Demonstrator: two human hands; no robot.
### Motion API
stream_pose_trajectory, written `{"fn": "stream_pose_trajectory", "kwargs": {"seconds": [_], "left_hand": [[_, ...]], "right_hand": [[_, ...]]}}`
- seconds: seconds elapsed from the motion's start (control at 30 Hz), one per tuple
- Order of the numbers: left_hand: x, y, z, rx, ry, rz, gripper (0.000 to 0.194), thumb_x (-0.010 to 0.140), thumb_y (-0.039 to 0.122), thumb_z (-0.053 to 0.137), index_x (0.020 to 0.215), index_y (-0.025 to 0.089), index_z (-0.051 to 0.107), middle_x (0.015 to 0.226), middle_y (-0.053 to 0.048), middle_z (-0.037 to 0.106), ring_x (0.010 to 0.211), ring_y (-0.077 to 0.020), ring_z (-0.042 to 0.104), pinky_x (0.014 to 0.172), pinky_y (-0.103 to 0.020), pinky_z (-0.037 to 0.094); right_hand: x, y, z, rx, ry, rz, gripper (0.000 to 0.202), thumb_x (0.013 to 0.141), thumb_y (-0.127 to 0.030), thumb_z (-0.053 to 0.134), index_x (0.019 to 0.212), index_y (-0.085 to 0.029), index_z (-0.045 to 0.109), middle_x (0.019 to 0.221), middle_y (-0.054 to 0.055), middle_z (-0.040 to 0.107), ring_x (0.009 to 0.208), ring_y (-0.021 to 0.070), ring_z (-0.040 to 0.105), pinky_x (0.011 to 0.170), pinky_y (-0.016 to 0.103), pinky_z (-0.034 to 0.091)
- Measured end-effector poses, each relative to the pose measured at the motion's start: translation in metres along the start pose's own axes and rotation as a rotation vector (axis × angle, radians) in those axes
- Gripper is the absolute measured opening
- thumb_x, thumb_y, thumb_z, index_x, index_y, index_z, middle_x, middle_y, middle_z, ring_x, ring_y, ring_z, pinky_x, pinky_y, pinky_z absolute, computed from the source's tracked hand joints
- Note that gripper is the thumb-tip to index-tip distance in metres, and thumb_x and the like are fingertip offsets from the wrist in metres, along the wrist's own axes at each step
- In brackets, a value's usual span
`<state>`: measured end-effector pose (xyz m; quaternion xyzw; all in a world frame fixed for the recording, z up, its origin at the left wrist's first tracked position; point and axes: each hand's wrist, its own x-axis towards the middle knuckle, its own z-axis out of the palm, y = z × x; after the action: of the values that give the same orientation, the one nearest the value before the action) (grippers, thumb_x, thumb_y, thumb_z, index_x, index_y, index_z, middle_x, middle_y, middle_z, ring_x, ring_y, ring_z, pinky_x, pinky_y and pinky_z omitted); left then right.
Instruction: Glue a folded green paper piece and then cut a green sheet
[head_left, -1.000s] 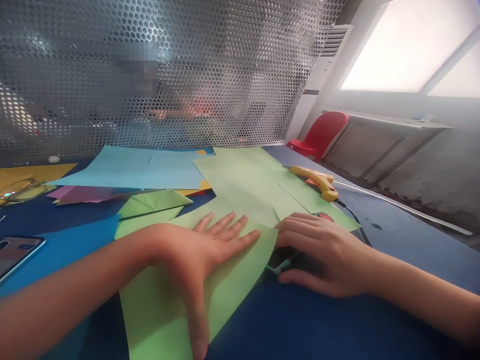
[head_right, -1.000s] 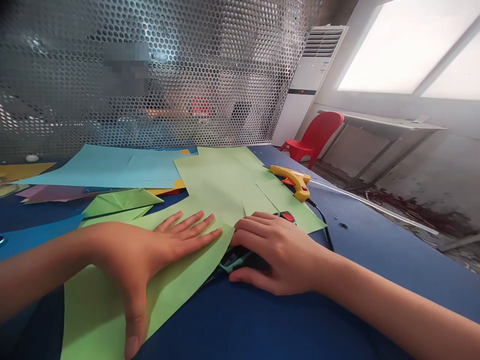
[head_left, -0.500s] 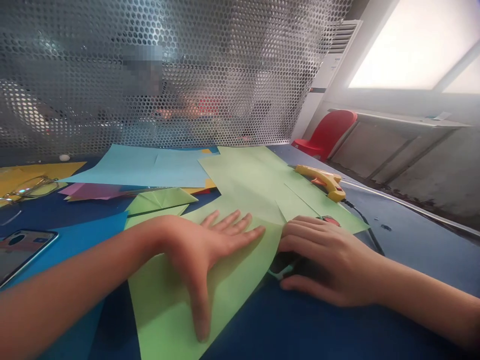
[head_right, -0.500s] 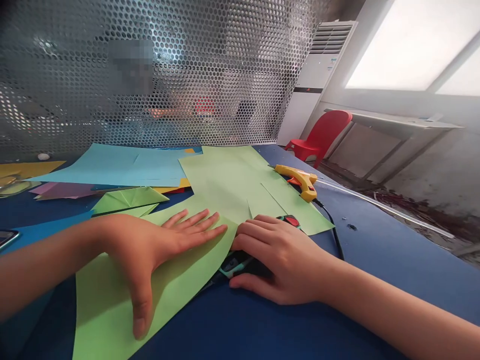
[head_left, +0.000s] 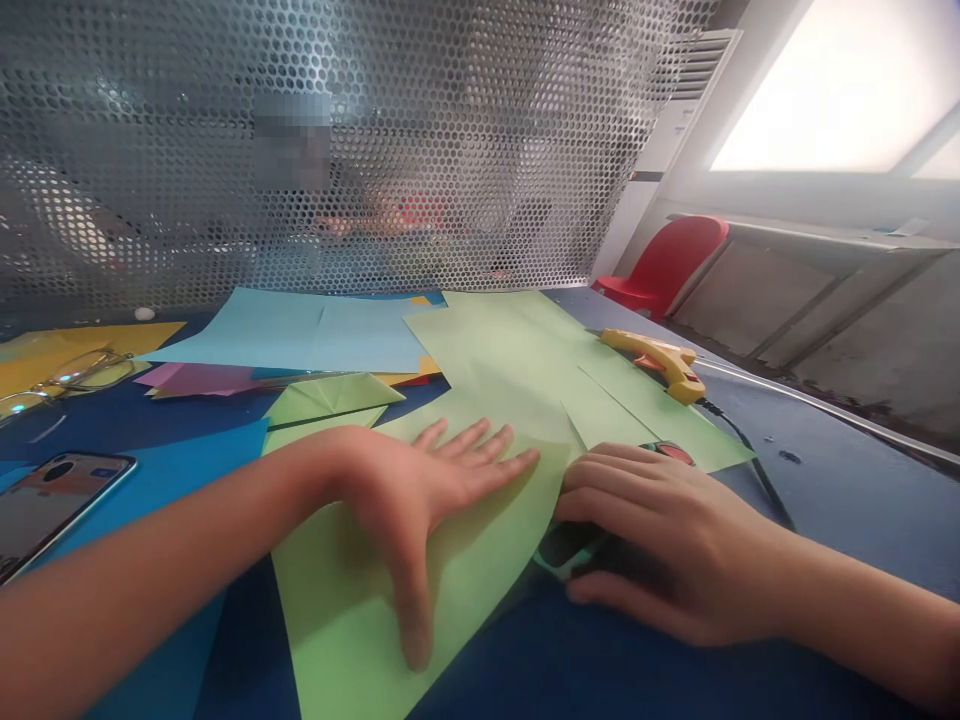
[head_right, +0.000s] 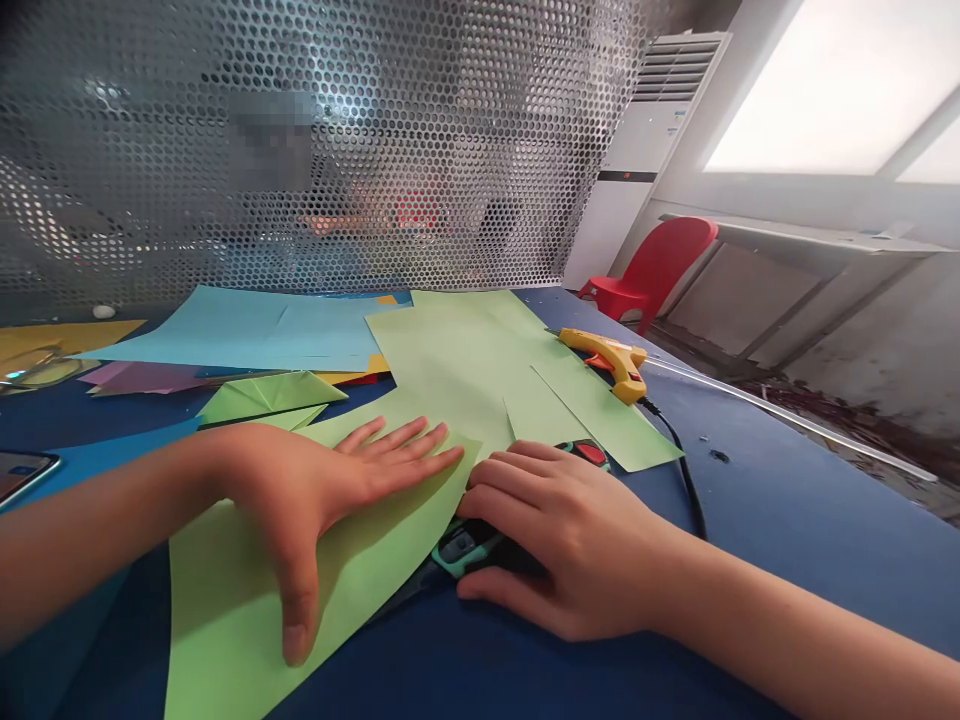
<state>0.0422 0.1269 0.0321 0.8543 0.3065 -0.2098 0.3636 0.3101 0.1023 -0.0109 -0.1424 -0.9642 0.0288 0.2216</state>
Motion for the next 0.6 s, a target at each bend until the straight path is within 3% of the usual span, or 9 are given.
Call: {"fn": "stream_pose_trajectory", "kwargs": {"seconds": [0.23,0.6], "left_hand": [[0.0,-0.004,0.002,0.007,0.017,0.036,0.162,0.056,0.057,0.099,0.166,0.027,-0.017,0.171,0.0,-0.031,0.157,-0.0296,-0.033,0.123,-0.056,-0.016],[-0.004,-0.009,-0.001,-0.003,0.017,0.083,0.155,0.063,0.052,0.095,0.167,0.024,-0.016,0.175,-0.002,-0.025,0.159,-0.0239,-0.031,0.124,-0.05,-0.015]], "right_hand": [[0.004,-0.001,-0.006,-0.012,-0.052,-0.016,0.026,0.111,-0.046,0.053,0.106,-0.021,0.062,0.089,0.005,0.07,0.074,0.0183,0.063,0.072,0.031,0.051],[-0.003,-0.003,0.006,-0.058,0.007,0.047,0.024,0.113,-0.045,0.049,0.113,-0.023,0.059,0.089,0.004,0.067,0.076,0.0197,0.062,0.073,0.033,0.05]]}}
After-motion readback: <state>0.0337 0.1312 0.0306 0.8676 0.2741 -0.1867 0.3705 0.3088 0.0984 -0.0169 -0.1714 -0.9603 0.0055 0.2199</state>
